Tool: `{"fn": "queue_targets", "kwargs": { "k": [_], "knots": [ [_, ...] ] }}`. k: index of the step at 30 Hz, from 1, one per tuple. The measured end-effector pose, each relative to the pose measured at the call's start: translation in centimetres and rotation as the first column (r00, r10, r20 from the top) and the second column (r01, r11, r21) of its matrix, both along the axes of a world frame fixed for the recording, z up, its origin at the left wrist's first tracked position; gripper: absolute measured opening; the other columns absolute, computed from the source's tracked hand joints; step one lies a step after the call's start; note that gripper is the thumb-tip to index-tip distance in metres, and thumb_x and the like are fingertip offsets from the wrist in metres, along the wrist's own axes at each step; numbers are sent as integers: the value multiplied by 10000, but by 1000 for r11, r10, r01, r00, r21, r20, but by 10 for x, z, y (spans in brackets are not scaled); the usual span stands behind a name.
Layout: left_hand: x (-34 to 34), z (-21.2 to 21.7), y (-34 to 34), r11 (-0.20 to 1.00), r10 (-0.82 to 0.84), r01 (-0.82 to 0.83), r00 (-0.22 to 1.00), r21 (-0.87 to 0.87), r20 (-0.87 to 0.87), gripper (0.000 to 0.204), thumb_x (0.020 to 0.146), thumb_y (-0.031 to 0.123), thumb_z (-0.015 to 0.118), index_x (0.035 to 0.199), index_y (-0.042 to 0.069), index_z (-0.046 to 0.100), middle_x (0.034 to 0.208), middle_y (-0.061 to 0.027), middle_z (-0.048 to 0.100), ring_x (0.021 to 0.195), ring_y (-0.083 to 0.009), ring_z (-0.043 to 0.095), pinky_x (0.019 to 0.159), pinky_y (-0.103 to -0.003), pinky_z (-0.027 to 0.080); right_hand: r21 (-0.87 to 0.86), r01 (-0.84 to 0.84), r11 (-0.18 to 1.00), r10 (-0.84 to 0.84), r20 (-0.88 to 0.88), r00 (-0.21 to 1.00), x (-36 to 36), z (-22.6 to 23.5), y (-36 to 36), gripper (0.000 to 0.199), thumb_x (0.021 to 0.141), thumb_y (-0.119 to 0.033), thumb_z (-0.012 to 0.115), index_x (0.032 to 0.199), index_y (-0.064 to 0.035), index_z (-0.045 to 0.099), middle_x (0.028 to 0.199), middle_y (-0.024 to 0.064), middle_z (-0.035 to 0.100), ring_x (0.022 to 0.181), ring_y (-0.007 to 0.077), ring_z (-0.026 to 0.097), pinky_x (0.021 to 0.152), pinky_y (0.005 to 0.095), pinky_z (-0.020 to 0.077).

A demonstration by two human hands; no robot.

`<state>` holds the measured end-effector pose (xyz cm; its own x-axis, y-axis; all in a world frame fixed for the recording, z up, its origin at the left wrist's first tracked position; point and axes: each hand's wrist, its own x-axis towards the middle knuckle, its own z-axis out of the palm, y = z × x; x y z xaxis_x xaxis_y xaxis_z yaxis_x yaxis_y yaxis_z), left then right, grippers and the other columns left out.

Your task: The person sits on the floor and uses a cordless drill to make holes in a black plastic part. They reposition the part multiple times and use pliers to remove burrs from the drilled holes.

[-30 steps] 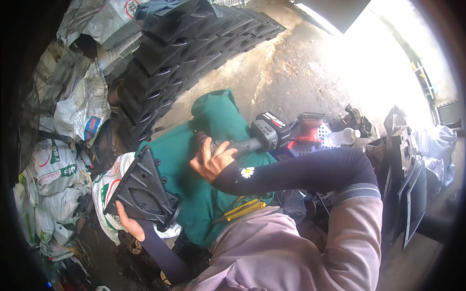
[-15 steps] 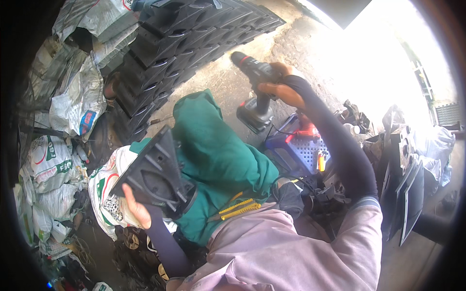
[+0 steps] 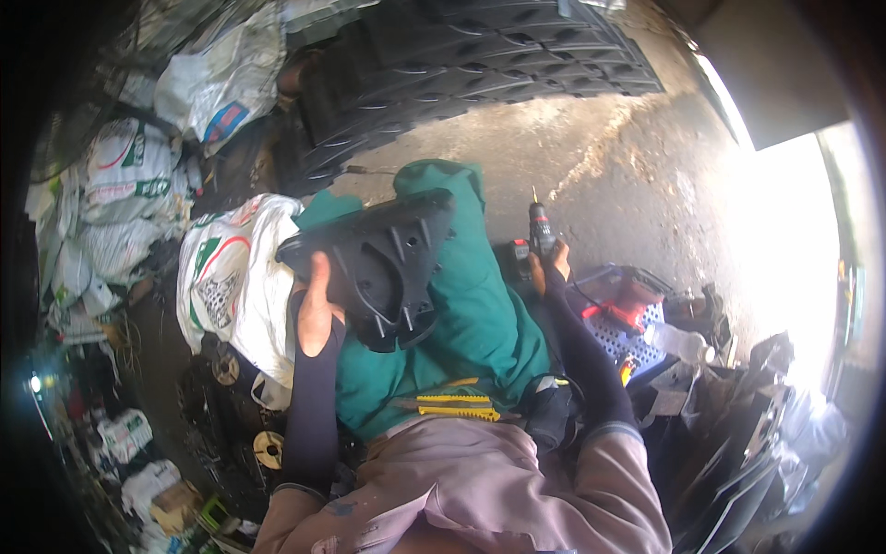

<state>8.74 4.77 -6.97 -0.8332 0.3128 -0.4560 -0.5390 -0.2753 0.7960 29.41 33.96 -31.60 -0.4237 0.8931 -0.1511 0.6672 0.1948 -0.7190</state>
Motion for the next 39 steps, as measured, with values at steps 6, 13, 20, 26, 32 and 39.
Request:
{"fn": "queue_targets", "kwargs": {
  "k": [6,13,20,26,32,39],
  "knots": [
    [16,15,-12,841,-60,-184,903,-509,-425,501,803,257,788,1124,-39,544,970,-74,648,810,-126,620,686,-259,498,-113,-83,990,96,122,988,13,2,-18,664,782,-249,732,1309,-74,368,1122,254,577,1043,415,583,859,478,465],
    [55,6,-78,660,-355,-331,654,-674,-668,349,792,142,747,1084,-8,626,874,-110,658,730,-192,627,659,-298,509,-30,-165,986,166,316,934,5,-35,14,685,796,-297,718,1342,-83,363,1150,249,568,1070,404,570,869,478,466],
    [62,-14,-178,300,-928,-437,73,-848,-366,565,657,221,796,1176,78,625,1057,-129,635,824,-285,643,697,-381,523,422,-332,843,332,78,940,-40,149,17,336,877,-278,663,1109,-38,629,966,134,654,830,245,643,736,355,501],
    [-89,-80,-234,-348,-936,-607,174,-715,307,528,701,209,665,1210,94,583,881,-100,605,771,-262,641,831,-413,475,30,-971,238,970,39,239,-15,268,-113,203,749,-66,674,951,-46,664,883,118,648,834,251,650,748,358,520],
    [-224,-39,-162,121,-900,-843,130,-524,-416,132,781,208,572,715,125,650,690,-114,646,717,-293,652,910,-509,430,-155,-988,-26,964,258,-66,-18,250,-192,349,770,-310,722,972,-47,611,910,127,565,918,355,583,776,449,504],
    [-129,-25,-143,382,-857,-879,-221,-286,-466,303,746,85,606,1037,108,684,943,-99,620,977,-283,588,931,-467,459,-440,-888,134,974,224,37,-25,248,-188,404,747,-369,750,968,-59,614,844,178,636,833,382,629,750,470,495]
  ]
}}
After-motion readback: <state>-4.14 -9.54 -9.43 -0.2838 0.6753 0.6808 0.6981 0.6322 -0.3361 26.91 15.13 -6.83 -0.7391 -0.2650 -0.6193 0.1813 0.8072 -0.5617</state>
